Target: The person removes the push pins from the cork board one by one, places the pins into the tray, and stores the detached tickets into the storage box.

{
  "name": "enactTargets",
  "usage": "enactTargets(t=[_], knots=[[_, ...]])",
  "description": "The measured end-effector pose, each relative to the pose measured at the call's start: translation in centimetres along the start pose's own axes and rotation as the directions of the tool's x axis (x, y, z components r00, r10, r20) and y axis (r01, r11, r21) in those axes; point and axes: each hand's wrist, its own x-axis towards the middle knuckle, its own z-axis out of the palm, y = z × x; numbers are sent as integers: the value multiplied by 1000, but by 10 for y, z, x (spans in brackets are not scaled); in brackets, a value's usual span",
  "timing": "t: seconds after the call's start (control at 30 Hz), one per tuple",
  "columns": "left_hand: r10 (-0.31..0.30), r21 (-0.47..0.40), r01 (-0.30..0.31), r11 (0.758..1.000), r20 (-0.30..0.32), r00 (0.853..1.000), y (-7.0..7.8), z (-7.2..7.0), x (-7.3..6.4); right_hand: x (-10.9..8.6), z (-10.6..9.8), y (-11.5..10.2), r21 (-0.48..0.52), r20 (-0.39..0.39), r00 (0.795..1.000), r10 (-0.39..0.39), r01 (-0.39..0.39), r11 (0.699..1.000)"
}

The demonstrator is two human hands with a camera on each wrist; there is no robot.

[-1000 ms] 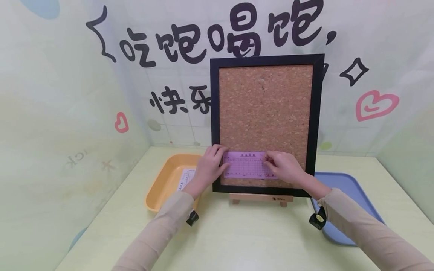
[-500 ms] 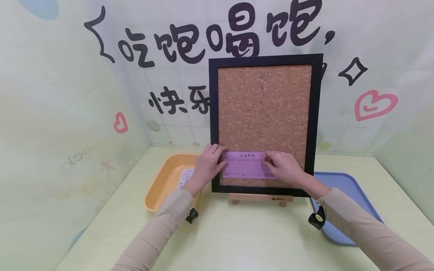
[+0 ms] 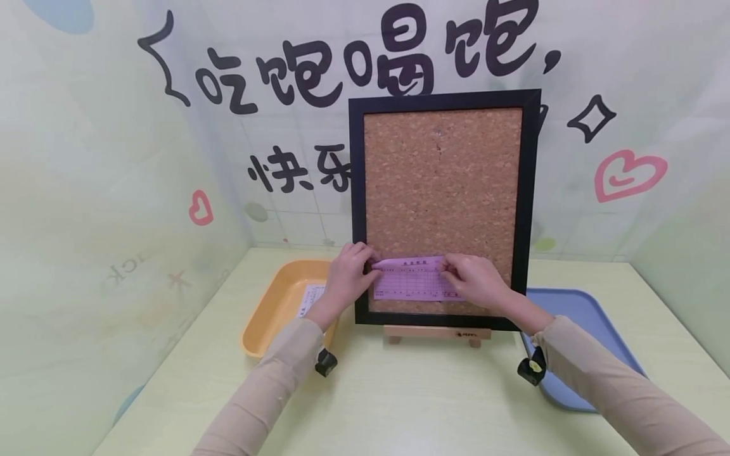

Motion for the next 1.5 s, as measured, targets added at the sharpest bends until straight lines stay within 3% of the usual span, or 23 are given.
enactTargets(t=[0.27,0.57,1.07,1.23,1.5], knots=[[-10,-75,19,997,120,993,3,-7,4,-2,0,0,4,-4,1000,-4,4,1000],[-124,-225,181,958,246,961,0,-10,9,-4,2,1,14,-18,1000,-7,7,1000],[-197,-367,298,881,288,937,-2,-14,10,-6,2,2,127,-14,1000,-4,6,992],[-200,-369,305,878,295,934,-2,-15,11,-6,2,5,160,-7,1000,-2,3,987],[-161,-377,258,890,269,950,-2,-14,12,-6,1,5,169,-13,1000,1,2,986]])
